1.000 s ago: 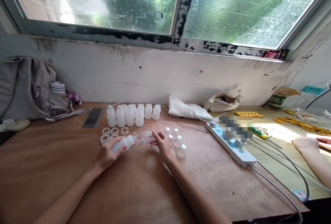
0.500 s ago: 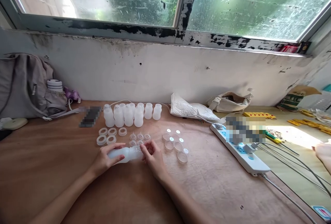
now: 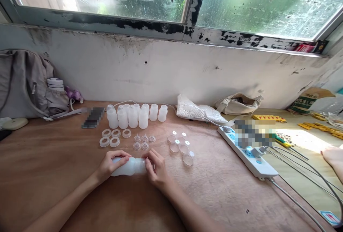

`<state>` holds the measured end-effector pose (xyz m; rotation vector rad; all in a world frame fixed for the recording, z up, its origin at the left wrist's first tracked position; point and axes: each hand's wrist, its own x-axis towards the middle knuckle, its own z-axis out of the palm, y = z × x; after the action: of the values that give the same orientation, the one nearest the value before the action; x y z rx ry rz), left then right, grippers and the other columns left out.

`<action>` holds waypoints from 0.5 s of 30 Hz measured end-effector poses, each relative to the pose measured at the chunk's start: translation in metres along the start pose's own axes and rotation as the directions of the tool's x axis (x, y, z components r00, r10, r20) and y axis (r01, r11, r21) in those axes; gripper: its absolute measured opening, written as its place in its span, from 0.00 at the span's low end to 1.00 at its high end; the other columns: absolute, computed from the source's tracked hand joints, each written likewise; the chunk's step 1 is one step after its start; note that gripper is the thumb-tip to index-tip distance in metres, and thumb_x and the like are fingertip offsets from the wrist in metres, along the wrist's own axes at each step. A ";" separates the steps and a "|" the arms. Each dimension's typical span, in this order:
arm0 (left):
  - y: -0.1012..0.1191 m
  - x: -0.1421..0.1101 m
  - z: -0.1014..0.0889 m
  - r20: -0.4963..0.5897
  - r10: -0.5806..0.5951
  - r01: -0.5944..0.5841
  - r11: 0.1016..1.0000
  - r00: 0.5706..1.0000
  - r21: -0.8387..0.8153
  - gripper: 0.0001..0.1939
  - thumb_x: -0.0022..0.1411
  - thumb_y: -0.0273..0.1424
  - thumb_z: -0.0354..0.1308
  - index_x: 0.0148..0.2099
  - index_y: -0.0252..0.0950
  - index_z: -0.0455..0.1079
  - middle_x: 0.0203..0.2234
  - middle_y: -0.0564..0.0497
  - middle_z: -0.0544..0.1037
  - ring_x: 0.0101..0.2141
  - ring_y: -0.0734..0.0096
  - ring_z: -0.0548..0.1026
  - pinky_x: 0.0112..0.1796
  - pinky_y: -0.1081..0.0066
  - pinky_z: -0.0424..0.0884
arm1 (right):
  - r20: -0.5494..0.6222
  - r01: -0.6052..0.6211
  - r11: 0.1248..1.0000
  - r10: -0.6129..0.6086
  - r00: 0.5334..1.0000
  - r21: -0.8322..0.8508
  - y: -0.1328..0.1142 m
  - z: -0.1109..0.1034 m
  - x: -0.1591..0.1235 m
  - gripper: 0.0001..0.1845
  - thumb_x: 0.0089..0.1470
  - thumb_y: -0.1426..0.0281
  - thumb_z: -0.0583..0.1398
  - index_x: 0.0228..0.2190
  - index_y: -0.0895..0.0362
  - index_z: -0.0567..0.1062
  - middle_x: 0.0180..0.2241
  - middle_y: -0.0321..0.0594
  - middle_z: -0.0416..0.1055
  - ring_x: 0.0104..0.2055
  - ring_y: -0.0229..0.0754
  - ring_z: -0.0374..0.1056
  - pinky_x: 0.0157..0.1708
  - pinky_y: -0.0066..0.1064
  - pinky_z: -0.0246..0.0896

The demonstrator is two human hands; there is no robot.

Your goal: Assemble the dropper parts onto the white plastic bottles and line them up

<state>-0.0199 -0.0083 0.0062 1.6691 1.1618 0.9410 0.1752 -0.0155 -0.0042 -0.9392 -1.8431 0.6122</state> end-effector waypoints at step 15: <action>0.012 -0.011 0.012 -0.095 -0.138 0.136 0.990 0.986 -0.022 0.18 0.56 0.38 0.45 0.21 0.33 0.67 0.17 0.52 0.69 0.21 0.73 0.65 0.23 0.75 0.58 | -0.044 0.099 0.995 -0.100 0.994 -0.026 -0.004 0.009 -0.011 0.07 0.47 0.74 0.47 0.25 0.56 0.64 0.22 0.38 0.60 0.24 0.38 0.58 0.23 0.29 0.54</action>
<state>-0.0086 -0.0239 0.0122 1.5249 1.3129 0.9491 0.1685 -0.0265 -0.0109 -0.8643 -1.8483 0.5056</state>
